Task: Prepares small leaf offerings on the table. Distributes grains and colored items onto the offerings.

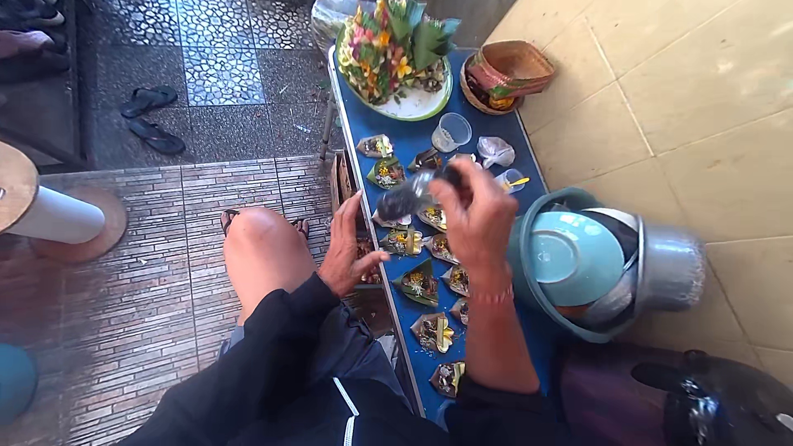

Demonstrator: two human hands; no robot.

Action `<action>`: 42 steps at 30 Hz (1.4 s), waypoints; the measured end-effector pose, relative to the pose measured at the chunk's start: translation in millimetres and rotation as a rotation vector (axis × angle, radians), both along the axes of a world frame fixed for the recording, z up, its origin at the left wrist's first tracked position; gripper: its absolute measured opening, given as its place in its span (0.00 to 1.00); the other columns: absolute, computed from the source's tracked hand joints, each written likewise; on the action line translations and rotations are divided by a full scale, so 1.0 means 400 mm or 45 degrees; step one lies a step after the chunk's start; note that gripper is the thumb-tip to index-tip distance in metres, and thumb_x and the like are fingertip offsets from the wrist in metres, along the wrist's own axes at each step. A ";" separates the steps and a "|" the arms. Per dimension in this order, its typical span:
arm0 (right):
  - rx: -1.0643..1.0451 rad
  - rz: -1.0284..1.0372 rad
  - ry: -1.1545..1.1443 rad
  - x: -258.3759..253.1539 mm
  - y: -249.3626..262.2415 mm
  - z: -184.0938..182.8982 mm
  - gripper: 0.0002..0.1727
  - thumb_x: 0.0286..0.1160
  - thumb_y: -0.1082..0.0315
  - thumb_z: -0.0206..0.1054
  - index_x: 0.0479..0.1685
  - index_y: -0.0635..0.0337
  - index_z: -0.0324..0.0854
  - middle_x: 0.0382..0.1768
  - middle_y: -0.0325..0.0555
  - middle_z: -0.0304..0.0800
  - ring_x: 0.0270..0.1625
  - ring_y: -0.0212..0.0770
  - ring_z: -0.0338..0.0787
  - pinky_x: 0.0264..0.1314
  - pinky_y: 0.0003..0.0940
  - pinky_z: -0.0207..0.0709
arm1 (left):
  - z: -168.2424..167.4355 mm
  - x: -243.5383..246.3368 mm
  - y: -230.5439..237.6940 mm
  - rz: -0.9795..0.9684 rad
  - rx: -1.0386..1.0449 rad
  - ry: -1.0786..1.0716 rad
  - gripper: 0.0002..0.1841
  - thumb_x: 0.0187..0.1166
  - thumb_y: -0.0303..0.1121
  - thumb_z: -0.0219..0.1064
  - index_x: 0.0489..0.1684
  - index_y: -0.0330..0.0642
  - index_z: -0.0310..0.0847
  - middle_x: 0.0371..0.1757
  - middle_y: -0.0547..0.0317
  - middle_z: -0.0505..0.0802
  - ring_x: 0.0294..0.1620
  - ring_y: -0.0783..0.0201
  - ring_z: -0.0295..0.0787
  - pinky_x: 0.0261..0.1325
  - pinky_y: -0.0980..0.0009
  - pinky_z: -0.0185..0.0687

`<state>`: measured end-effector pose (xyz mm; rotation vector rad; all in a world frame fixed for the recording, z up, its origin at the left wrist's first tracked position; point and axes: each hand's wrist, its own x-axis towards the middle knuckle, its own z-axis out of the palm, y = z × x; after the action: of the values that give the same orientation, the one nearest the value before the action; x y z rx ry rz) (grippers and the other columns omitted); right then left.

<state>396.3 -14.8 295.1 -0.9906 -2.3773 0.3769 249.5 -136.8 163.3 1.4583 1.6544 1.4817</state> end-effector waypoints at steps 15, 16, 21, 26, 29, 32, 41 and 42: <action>-0.290 -0.419 -0.268 -0.261 0.566 -0.263 0.24 0.83 0.64 0.62 0.74 0.68 0.77 0.68 0.69 0.83 0.73 0.63 0.83 0.76 0.56 0.74 | -0.076 -0.062 0.069 0.160 -0.250 -0.089 0.28 0.86 0.54 0.53 0.68 0.42 0.83 0.74 0.40 0.76 0.70 0.49 0.77 0.64 0.56 0.81; -0.309 -0.433 -0.272 -0.262 0.569 -0.269 0.25 0.83 0.64 0.62 0.75 0.67 0.77 0.68 0.69 0.83 0.73 0.63 0.83 0.76 0.56 0.74 | -0.077 -0.065 0.070 0.153 -0.256 -0.081 0.27 0.86 0.53 0.53 0.68 0.42 0.83 0.73 0.40 0.77 0.70 0.49 0.78 0.64 0.55 0.81; -0.313 -0.513 -0.128 -0.236 0.471 -0.232 0.33 0.79 0.67 0.65 0.86 0.63 0.67 0.66 0.67 0.85 0.69 0.60 0.87 0.73 0.50 0.79 | -0.089 -0.077 0.073 0.120 -0.314 -0.042 0.25 0.87 0.51 0.53 0.70 0.43 0.83 0.74 0.37 0.76 0.69 0.48 0.80 0.65 0.55 0.81; -0.311 -0.296 0.067 -0.125 0.077 -0.187 0.24 0.83 0.73 0.59 0.77 0.66 0.77 0.61 0.59 0.89 0.60 0.51 0.92 0.64 0.45 0.85 | -0.077 -0.069 0.067 0.114 -0.324 -0.048 0.26 0.88 0.50 0.55 0.70 0.40 0.81 0.72 0.35 0.75 0.64 0.53 0.82 0.61 0.62 0.83; -0.315 -0.168 0.091 0.016 -0.175 -0.206 0.18 0.82 0.76 0.60 0.66 0.66 0.86 0.56 0.57 0.93 0.56 0.49 0.94 0.59 0.43 0.88 | -0.066 -0.071 0.052 0.082 -0.362 0.001 0.26 0.87 0.49 0.58 0.72 0.38 0.79 0.74 0.32 0.75 0.64 0.51 0.83 0.60 0.61 0.84; -0.435 -0.179 -0.035 0.202 -0.336 -0.179 0.15 0.82 0.77 0.62 0.64 0.65 0.87 0.56 0.57 0.92 0.55 0.50 0.94 0.59 0.45 0.88 | -0.065 -0.070 0.035 0.037 -0.354 0.016 0.26 0.84 0.48 0.62 0.71 0.37 0.79 0.74 0.31 0.75 0.65 0.50 0.83 0.61 0.60 0.83; -0.792 -1.239 -0.609 0.701 -0.453 -0.208 0.40 0.73 0.60 0.77 0.84 0.66 0.67 0.72 0.82 0.73 0.68 0.83 0.78 0.63 0.78 0.73 | -0.060 -0.045 -0.005 -0.031 -0.355 -0.046 0.22 0.82 0.41 0.65 0.67 0.35 0.81 0.73 0.33 0.79 0.64 0.50 0.85 0.65 0.59 0.83; -0.868 -1.320 -0.625 0.738 -0.456 -0.231 0.47 0.68 0.60 0.81 0.88 0.64 0.62 0.77 0.85 0.65 0.72 0.87 0.73 0.66 0.81 0.70 | -0.061 -0.040 -0.010 -0.039 -0.340 -0.124 0.21 0.83 0.40 0.65 0.67 0.34 0.81 0.71 0.37 0.81 0.61 0.54 0.87 0.64 0.60 0.85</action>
<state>691.3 -197.2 202.7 -2.6681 -1.7143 0.5694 233.4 -140.7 138.7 1.2413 1.6883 1.2396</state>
